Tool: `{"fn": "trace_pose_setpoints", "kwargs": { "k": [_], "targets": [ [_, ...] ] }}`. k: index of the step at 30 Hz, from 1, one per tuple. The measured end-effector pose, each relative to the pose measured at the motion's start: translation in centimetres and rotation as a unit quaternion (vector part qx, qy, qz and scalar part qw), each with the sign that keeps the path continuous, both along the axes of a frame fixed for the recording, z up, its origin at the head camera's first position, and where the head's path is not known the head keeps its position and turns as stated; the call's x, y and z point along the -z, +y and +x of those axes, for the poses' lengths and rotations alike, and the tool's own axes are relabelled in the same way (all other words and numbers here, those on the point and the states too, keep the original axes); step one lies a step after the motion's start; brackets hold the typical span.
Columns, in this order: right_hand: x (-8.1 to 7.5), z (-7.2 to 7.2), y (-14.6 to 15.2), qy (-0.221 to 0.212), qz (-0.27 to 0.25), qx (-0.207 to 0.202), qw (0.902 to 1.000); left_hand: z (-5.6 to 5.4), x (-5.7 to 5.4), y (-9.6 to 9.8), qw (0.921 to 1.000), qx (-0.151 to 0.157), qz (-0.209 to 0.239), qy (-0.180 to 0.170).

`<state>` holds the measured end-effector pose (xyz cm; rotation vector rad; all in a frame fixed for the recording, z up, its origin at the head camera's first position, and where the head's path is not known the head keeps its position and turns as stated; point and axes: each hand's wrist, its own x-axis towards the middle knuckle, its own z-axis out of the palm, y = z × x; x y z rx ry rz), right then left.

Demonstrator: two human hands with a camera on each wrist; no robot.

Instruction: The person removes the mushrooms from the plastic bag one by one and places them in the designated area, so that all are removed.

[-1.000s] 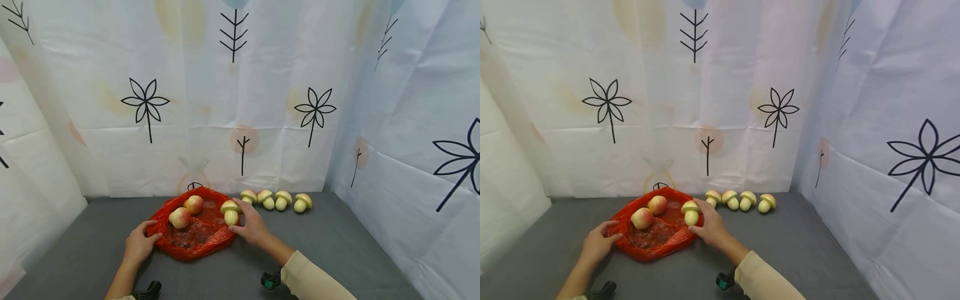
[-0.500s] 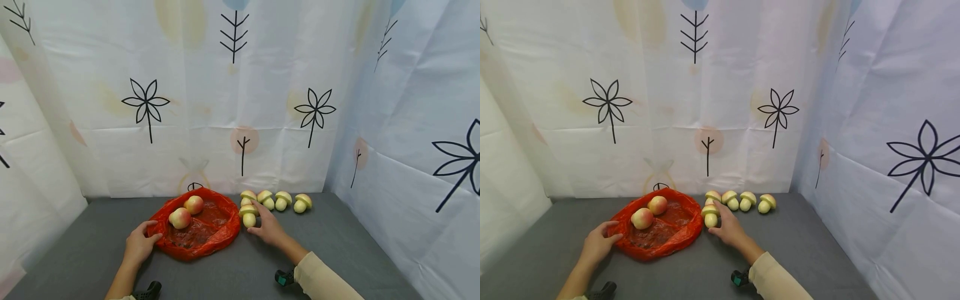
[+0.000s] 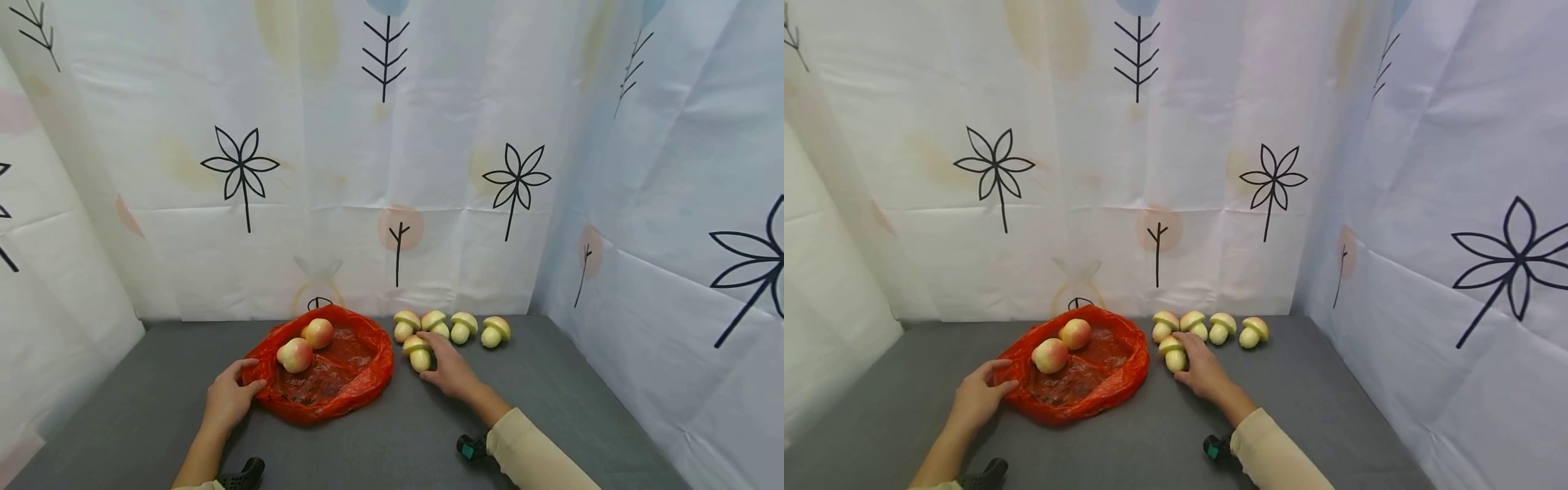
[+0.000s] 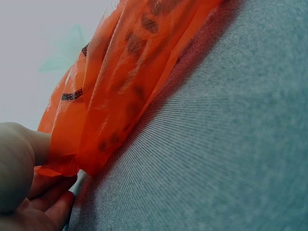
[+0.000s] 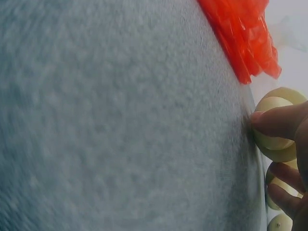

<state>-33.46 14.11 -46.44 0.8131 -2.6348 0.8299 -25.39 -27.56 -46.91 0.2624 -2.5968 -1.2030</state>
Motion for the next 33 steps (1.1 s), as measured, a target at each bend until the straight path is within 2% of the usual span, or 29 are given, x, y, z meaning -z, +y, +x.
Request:
{"fn": "trace_pose_setpoints", "kwargs": {
  "k": [12,33],
  "targets": [
    [-0.02,-0.06,0.3,0.009,0.012,0.032,0.9994,-0.01,0.02,-0.16,1.0,-0.001,-0.002,0.004],
    [0.19,0.2,0.72,0.012,0.003,0.04,0.9991,-0.01,-0.13,0.04,1.0,-0.002,-0.006,0.004]
  ]
}}
